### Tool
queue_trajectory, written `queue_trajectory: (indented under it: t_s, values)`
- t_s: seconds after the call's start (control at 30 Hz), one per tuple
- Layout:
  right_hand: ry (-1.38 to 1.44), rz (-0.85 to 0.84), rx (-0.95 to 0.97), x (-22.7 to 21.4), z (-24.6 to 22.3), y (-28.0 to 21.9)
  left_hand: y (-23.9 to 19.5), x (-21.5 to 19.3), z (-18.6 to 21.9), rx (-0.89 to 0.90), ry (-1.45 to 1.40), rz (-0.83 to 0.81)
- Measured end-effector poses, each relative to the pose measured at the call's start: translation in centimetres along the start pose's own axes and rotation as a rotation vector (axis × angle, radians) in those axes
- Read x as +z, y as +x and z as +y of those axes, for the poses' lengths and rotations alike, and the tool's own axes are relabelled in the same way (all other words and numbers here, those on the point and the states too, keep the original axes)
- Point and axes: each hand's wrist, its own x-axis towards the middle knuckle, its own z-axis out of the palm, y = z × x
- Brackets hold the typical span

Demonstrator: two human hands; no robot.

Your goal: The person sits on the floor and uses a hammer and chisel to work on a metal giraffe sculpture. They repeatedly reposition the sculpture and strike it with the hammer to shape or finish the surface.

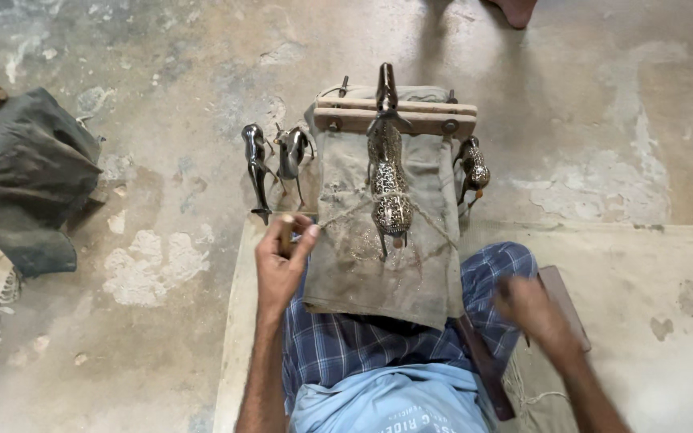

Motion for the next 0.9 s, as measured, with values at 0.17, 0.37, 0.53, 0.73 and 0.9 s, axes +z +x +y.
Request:
queue_trajectory:
  t_s: [0.17,0.37,0.53,0.73,0.9]
  values:
    - [0.385,0.338,-0.193,-14.8,-10.6,1.4,-0.9,2.8,0.6,-0.041,0.015,-0.290]
    - [0.142,0.386,-0.577,-23.7,-26.6,1.7,-2.0,5.3,1.3,0.060,0.120,-0.463]
    - [-0.284,0.366,-0.445,-22.5,-30.7,3.6,-2.2,6.7,2.2,0.308,-0.028,-0.496]
    - [0.033,0.448,-0.465,-23.3,-25.5,5.2,-2.6,7.1,4.6,0.216,0.181,-0.429]
    - [0.369,0.407,-0.528,-24.6,-18.8,6.6,-3.4,4.7,6.9,0.281,0.333,-0.382]
